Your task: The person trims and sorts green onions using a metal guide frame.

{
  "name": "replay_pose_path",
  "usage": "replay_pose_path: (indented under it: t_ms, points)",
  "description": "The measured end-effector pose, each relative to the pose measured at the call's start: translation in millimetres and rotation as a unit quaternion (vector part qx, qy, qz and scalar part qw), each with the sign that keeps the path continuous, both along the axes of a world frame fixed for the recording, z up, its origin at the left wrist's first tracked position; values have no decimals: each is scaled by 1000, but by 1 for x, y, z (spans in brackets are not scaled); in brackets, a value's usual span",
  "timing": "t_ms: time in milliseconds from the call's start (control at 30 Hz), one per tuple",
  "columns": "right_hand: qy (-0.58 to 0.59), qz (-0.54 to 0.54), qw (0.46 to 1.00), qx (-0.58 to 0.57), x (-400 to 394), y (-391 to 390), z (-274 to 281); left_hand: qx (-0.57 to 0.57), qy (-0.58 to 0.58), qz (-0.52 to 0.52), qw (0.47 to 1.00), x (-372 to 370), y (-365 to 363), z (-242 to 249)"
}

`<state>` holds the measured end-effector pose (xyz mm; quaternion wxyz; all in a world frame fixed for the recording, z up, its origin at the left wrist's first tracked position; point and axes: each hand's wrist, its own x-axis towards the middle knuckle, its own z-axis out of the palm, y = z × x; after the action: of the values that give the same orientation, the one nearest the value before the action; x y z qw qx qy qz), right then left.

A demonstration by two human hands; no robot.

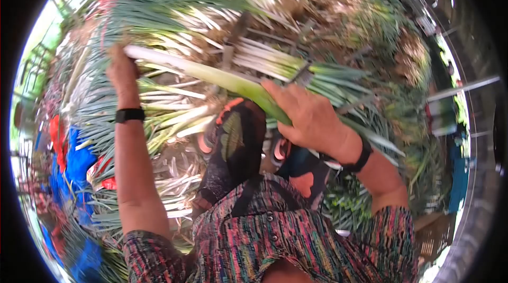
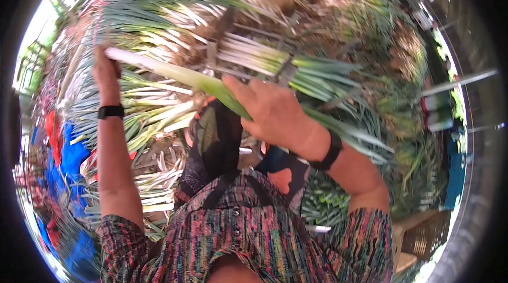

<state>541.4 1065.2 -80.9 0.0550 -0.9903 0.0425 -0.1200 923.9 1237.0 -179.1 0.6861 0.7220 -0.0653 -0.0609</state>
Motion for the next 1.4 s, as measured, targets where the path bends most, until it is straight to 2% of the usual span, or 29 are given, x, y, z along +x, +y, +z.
replay_pose_path:
  t_ms: [100,133,167,233,300,367,400,433,500,533,567,633,667,700,733,767,833,967,1033,1067,1167,1300,1367,1400]
  points:
    - [37,2,996,79,-3,-11,-1,153,-120,3,981,13,8,-15]
    - [59,-10,994,89,-4,-14,-4,137,-84,-57,985,18,13,-13]
    - [57,-19,994,95,-4,-15,-5,77,-19,-66,995,18,12,-11]
    - [51,-28,992,108,0,-18,-7,21,1,-24,999,33,26,-15]
    - [30,-28,994,97,-3,-26,-15,-171,106,53,978,97,68,-50]
    - [23,-37,995,94,-6,-32,-19,-120,22,135,983,191,144,-118]
    - [27,-47,994,97,-7,-34,-19,41,-91,190,977,136,126,-76]
    - [31,-57,993,101,-7,-36,-20,211,-180,274,921,76,105,-30]
    - [37,-67,988,135,-1,-41,-31,232,-401,145,874,59,91,-36]
    - [42,-69,985,152,5,-43,-35,244,-508,57,824,16,64,-26]
    - [80,-72,978,181,11,-45,-35,248,-529,-64,809,-44,30,-6]
    - [157,-75,956,236,21,-44,-31,287,-539,-203,766,-139,-17,5]
    - [161,-63,950,260,24,-42,-32,258,-545,-319,731,-172,-38,20]
    - [162,-54,944,283,25,-39,-31,271,-582,-361,677,-196,-57,35]
    - [162,-50,937,305,23,-38,-31,261,-649,-338,630,-205,-76,29]
    - [155,-44,947,279,18,-37,-33,292,-625,-385,613,-209,-89,18]
    - [144,-39,962,228,0,-36,-41,220,-583,-436,649,-210,-106,5]
    - [99,-61,991,62,-43,-59,-5,187,-605,-457,625,-166,-130,-1]
    - [56,-68,996,-32,-64,-91,17,200,-587,-425,660,-123,-150,-10]
    - [46,-76,991,-102,-75,-112,31,248,-555,-403,684,-105,-157,-6]
    - [33,-98,961,-256,-80,-176,62,271,-609,-368,649,-70,-196,12]
    - [-39,-66,913,-401,-51,-286,100,196,-579,-285,738,-44,-282,44]
    - [0,-154,913,-378,-37,-327,95,252,-590,-273,717,-24,-323,47]
    - [20,-194,911,-364,-27,-353,89,281,-556,-284,729,-19,-343,39]
